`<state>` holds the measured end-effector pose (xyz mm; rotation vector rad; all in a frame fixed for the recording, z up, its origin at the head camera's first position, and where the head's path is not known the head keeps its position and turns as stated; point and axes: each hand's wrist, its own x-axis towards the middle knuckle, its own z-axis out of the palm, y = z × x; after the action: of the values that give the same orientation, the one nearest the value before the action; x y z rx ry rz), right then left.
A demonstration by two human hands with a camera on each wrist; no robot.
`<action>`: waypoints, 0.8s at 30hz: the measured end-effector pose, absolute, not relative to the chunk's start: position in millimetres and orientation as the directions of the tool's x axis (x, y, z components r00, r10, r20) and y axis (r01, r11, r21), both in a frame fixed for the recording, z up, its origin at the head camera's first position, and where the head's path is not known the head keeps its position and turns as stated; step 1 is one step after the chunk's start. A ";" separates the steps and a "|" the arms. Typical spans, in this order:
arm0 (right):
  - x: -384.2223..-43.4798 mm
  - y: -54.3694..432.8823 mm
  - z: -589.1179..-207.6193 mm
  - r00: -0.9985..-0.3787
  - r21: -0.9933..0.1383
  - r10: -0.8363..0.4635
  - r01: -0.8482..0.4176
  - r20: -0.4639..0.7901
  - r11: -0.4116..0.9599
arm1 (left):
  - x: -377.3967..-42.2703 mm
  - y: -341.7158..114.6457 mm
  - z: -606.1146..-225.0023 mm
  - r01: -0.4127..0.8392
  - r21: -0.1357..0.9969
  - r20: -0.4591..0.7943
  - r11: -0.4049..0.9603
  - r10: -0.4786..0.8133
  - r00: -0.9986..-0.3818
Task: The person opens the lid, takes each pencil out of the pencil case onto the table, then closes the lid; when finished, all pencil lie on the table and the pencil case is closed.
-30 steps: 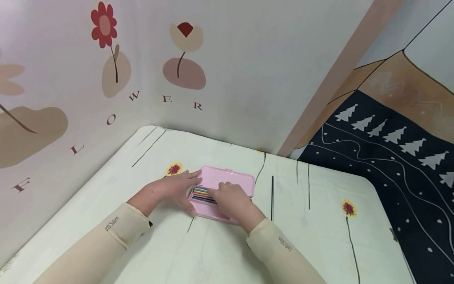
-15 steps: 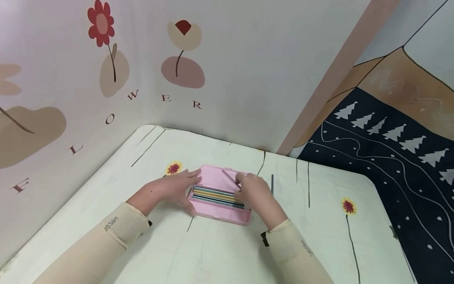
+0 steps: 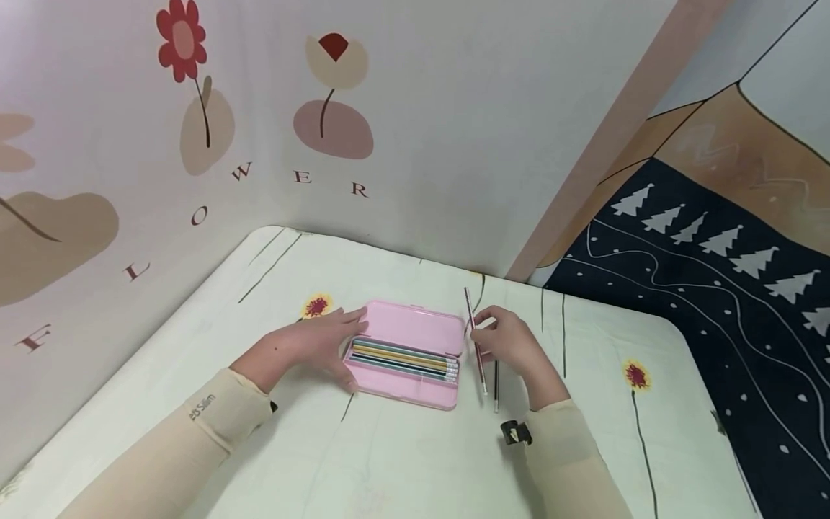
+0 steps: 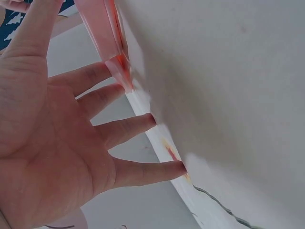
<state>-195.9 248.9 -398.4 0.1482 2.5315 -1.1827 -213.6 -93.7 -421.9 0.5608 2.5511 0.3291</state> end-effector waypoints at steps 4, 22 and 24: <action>-197.5 262.8 -398.5 -0.918 -0.736 -0.011 0.311 -0.396 0.601 | -214.2 -93.4 -422.2 0.323 0.327 -0.427 0.888 0.443 -0.788; -194.5 309.6 -425.1 -0.852 -0.701 0.031 0.449 -0.522 0.553 | -215.8 -92.3 -422.0 0.324 0.320 -0.441 0.890 0.443 -0.781; -195.0 309.4 -426.6 -0.854 -0.704 0.023 0.444 -0.520 0.554 | -216.2 -92.6 -422.4 0.321 0.321 -0.442 0.891 0.440 -0.782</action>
<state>-195.0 309.4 -426.6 0.3776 2.3358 -1.2410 -216.2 -92.6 -422.4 0.5499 2.5371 0.3103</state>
